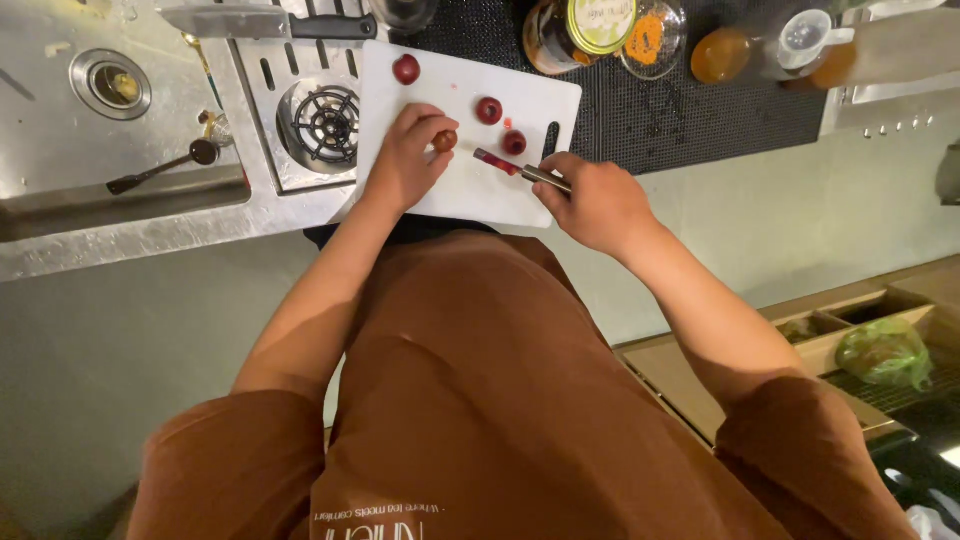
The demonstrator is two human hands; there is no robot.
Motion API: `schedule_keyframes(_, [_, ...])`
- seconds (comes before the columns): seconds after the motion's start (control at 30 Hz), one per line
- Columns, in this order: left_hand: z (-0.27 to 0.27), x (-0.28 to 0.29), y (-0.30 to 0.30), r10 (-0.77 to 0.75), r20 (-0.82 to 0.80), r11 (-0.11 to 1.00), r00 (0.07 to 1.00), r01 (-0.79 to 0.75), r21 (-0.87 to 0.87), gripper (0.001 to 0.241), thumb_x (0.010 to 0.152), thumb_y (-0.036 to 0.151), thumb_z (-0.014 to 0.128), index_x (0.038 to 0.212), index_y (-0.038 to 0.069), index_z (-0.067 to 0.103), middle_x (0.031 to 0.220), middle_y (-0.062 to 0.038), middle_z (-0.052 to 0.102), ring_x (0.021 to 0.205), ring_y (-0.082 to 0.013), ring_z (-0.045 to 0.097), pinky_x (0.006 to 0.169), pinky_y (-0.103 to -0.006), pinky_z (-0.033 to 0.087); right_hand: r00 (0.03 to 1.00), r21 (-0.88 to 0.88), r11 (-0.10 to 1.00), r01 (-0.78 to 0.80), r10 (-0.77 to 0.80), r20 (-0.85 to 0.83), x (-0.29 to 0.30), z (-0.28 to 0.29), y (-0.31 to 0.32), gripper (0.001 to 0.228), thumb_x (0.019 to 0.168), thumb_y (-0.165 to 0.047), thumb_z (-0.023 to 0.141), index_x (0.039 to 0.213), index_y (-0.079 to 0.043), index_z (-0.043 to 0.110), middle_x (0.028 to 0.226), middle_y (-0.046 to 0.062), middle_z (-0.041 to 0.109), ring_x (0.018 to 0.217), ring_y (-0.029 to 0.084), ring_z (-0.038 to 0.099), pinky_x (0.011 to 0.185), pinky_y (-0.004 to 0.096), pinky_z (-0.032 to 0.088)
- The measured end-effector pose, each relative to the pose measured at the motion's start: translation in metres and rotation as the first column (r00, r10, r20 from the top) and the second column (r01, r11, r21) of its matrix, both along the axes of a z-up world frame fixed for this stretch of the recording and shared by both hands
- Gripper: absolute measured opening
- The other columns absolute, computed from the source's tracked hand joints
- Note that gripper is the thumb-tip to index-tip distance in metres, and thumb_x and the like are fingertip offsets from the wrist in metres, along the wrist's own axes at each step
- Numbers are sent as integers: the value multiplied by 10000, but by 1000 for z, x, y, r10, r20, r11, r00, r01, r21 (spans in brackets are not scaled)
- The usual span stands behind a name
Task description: The person shakes a jar of cherries and tips several onto a cutting board, then pits each cherry with a small pitting tool. They move to the sink and continue pitting and trimming cherries with a knife over the basin, letting pits and trimmings fall into the sink.
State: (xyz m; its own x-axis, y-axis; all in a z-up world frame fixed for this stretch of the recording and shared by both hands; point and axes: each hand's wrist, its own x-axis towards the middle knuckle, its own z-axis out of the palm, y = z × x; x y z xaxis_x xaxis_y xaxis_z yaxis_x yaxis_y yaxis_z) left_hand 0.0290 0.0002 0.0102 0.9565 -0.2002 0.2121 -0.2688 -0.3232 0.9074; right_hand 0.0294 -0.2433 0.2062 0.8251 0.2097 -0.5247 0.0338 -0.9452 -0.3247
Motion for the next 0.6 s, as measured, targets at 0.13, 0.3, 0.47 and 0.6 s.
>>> schedule_keyframes(0.13, [12, -6, -1, 79, -136, 995, 987, -87, -49, 388, 842, -29, 792, 1192, 93, 675, 1221, -102, 615, 1045, -259, 676, 841, -341, 586, 989, 3, 994, -113, 113, 94, 9, 6, 12, 278, 952, -346, 680, 1128, -134, 717, 814, 150, 735, 756, 394, 694, 691, 498, 549])
schedule_keyframes(0.3, [14, -12, -1, 5, -392, 886, 920, -186, -425, 375, 1002, 51, 699, 1363, 15, 606, 1306, -105, 624, 1119, -153, 720, 939, -280, 634, 998, -78, 995, -59, 62, 29, 17, 15, 20, 291, 946, -377, 660, 1147, -176, 721, 784, 118, 744, 748, 354, 708, 677, 478, 550])
schedule_keyframes(0.47, [2, -13, -2, -20, -444, 812, 896, -245, -530, 433, 941, 17, 745, 1339, 4, 575, 1306, -100, 588, 1120, -186, 709, 949, -310, 612, 997, -142, 988, -67, 71, 25, 19, 14, 23, 300, 948, -388, 663, 1159, -184, 727, 789, 120, 740, 751, 362, 701, 677, 485, 545])
schedule_keyframes(0.6, [-8, -13, -1, -111, -513, 673, 851, -316, -669, 397, 941, 39, 753, 1272, 49, 535, 1150, -62, 656, 1071, -147, 718, 934, -278, 601, 996, -133, 989, -68, 75, 55, 20, 13, 22, 303, 954, -388, 663, 1160, -175, 726, 799, 119, 740, 756, 360, 704, 682, 482, 548])
